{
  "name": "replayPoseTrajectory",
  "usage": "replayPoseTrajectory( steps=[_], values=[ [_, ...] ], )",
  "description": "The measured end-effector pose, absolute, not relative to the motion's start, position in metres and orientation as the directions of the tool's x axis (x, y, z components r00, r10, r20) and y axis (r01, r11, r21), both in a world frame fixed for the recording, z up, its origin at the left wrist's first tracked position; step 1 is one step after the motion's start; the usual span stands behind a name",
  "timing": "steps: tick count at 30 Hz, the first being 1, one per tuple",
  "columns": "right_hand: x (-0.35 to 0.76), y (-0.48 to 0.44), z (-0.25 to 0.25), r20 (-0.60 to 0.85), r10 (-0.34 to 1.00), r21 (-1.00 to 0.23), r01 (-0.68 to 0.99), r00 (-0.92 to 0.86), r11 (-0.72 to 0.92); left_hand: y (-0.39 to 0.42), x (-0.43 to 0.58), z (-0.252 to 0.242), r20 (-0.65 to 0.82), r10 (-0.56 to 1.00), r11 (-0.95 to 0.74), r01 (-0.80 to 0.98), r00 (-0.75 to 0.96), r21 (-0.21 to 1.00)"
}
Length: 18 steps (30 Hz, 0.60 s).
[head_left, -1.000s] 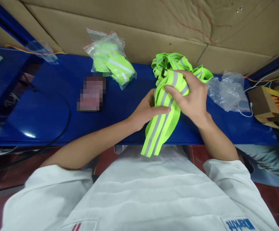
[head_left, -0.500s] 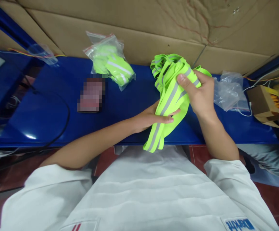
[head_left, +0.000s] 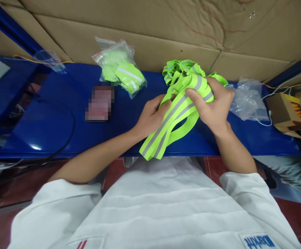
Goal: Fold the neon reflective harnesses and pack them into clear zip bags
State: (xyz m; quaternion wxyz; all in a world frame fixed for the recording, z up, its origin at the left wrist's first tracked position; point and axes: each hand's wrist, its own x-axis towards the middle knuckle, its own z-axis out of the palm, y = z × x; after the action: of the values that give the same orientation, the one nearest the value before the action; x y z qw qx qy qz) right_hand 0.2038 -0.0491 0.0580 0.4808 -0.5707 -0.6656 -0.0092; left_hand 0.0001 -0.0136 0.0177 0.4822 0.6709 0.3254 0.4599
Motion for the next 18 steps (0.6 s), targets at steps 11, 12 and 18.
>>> replayPoseTrajectory(
  steps=[11,12,18],
  values=[
    [0.211,-0.039,0.056,0.528,0.843,-0.697,0.620,0.106,0.359,-0.013,-0.003,0.025,-0.041,0.745,0.113,-0.066,0.666,0.991],
    [0.210,-0.040,0.057,0.500,0.861,-0.721,0.594,0.092,0.356,-0.013,-0.004,0.023,-0.080,0.718,0.138,-0.029,0.691,0.990],
    [0.205,-0.041,0.055,0.413,0.905,-0.804,0.508,0.104,0.309,-0.019,0.004,0.009,-0.119,0.594,0.291,-0.075,0.795,0.954]
  ],
)
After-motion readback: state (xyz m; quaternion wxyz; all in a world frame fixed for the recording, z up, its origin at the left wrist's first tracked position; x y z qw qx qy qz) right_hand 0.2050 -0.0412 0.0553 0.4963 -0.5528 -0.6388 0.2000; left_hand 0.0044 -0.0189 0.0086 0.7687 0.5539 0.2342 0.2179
